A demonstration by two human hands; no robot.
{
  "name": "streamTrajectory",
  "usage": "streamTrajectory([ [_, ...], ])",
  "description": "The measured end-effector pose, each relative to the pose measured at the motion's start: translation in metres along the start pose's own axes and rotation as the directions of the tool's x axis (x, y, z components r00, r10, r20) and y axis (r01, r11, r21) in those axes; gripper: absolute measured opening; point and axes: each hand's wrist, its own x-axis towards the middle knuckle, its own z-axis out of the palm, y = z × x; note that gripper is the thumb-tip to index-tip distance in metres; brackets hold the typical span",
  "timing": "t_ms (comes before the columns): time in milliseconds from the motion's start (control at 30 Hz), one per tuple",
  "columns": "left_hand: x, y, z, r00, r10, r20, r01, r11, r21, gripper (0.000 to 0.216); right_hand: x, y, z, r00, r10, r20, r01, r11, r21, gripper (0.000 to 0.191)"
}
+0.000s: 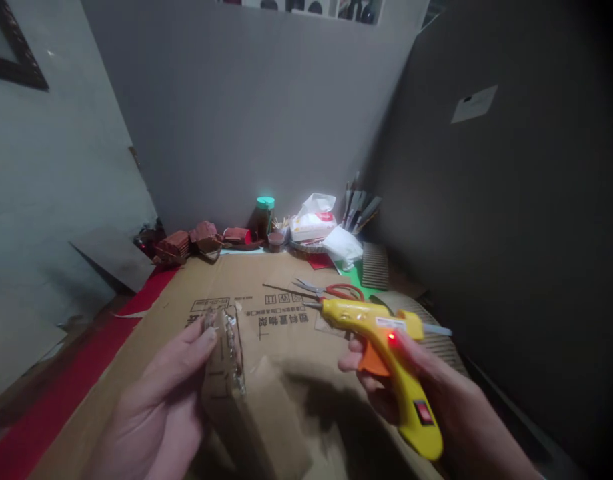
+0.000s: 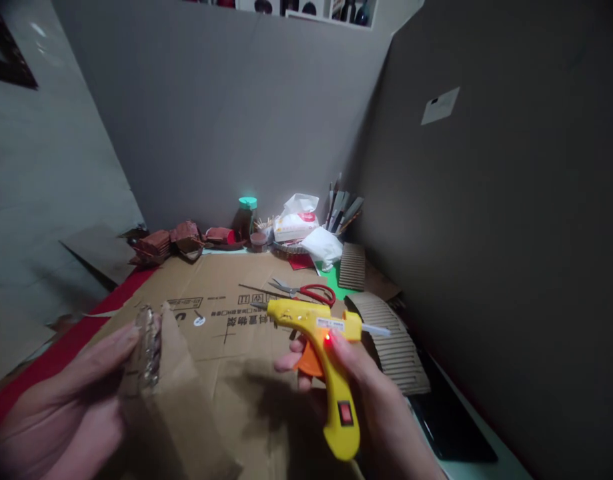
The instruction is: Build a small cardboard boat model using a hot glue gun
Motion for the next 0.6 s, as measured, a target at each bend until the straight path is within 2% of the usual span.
streamTrajectory([
  [67,0.001,0.000,0.002,0.995,-0.028,-0.093,0.025,0.999,-0.036,0.053,0.017,0.008,-0.004,0.997,0.082,0.015,-0.083,0.992,0.098,0.031],
  [167,0.003,0.000,0.005,0.982,-0.023,-0.189,0.009,0.997,-0.073,0.062,0.033,0.015,-0.015,0.995,0.078,0.067,-0.087,0.984,0.158,0.036],
  [267,0.005,0.003,0.002,0.977,-0.041,-0.210,0.019,0.994,-0.109,0.053,0.033,0.002,-0.024,0.995,-0.004,0.095,-0.018,0.973,0.230,0.043],
  [367,0.009,0.007,-0.006,0.956,-0.024,-0.291,-0.010,0.993,-0.115,0.036,0.023,-0.027,-0.026,0.979,-0.157,0.131,0.096,0.920,0.380,0.042],
  [467,0.013,0.012,-0.013,0.948,0.054,-0.314,-0.064,0.998,-0.023,0.020,0.015,-0.044,-0.024,0.953,-0.298,0.058,0.238,0.852,0.466,0.043],
  [533,0.014,0.015,-0.015,0.945,0.097,-0.313,-0.091,0.995,0.033,0.017,0.018,-0.038,-0.023,0.967,-0.240,0.087,0.191,0.905,0.379,0.048],
  [600,0.013,0.017,-0.014,0.951,0.110,-0.288,-0.107,0.994,0.028,0.016,0.027,-0.021,-0.023,0.992,-0.049,0.116,0.029,0.985,0.171,0.055],
])
